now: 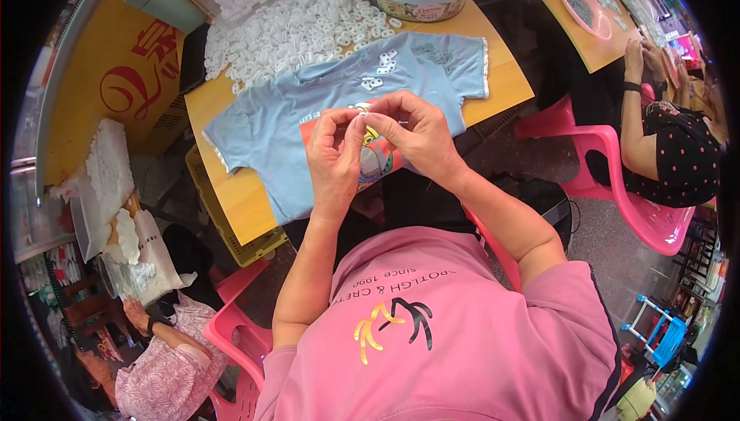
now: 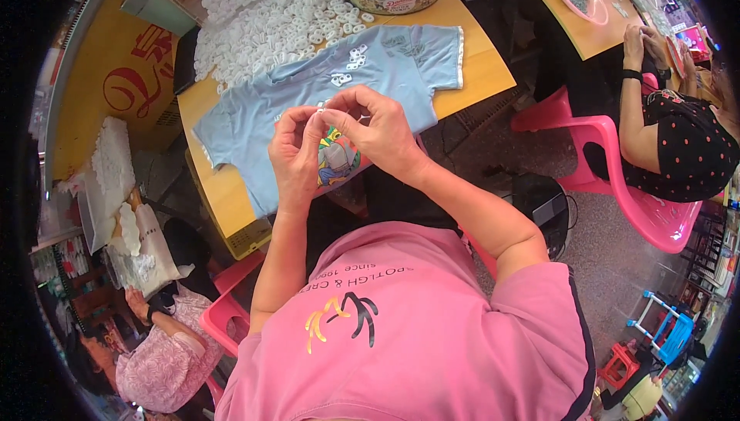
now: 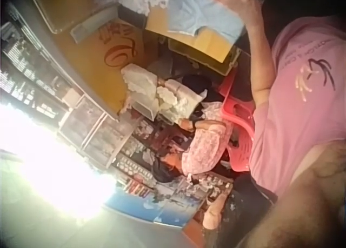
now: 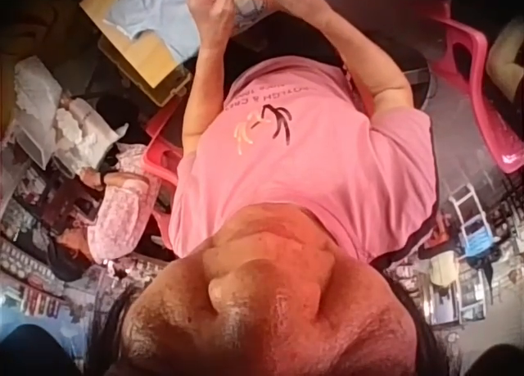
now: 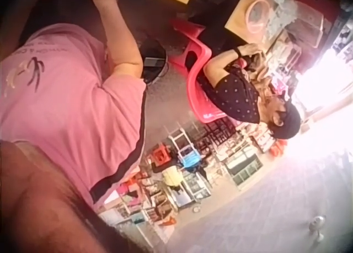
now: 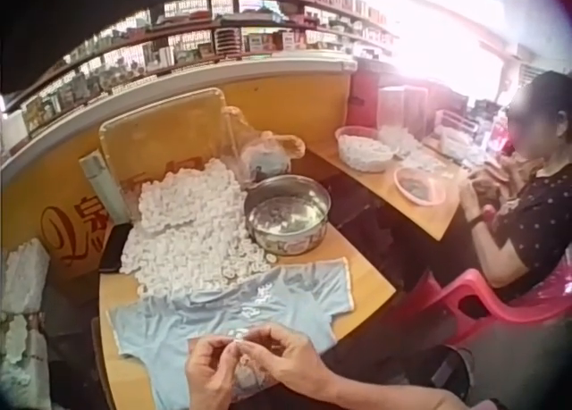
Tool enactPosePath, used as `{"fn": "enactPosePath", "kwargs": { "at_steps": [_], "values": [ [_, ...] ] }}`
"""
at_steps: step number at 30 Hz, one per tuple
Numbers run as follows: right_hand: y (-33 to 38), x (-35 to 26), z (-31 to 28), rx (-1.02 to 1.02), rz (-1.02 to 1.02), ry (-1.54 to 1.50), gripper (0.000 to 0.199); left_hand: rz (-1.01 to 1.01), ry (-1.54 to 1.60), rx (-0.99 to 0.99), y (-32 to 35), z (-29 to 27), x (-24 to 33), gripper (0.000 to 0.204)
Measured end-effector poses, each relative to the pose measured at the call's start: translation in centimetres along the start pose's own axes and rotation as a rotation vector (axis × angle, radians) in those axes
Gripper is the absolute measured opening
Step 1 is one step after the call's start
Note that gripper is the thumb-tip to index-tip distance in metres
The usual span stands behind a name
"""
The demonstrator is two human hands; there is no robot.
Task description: The recorder is manually placing small white buttons on a t-shirt at a production workstation.
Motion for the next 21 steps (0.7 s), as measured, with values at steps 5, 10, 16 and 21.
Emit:
{"fn": "enactPosePath", "kwargs": {
  "at_steps": [5, 10, 16, 21],
  "values": [
    [-0.2, -0.3, -0.5, -0.02, 0.003, 0.039, 0.019, 0.004, -0.036, -0.079, -0.2, 0.0, 0.1, 0.011],
    [0.0, -0.3, -0.5, 0.044, -0.036, 0.088, 0.018, -0.113, 0.205, -0.026, 0.0, 1.0, -0.7, 0.01],
    [-3.3, -1.9, -5.1, 0.176, -0.388, 0.761, 0.01, -0.118, 0.104, -0.031, -0.2, 1.0, -2.6, 0.013],
    [-6.2, -1.8, -9.0, 0.188, -0.43, 1.206, 0.011, -0.043, 0.058, -0.03, 0.2, 1.0, -3.1, 0.009]
  ]
}}
Point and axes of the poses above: each hand's wrist, its own y-axis away from the middle knuckle, its own z-axis out of the palm, x = y × z, the point moved 1 cm from there along -y, towards the middle knuckle, and after that the axes turned 1 degree about x, right-handed, at the moved point
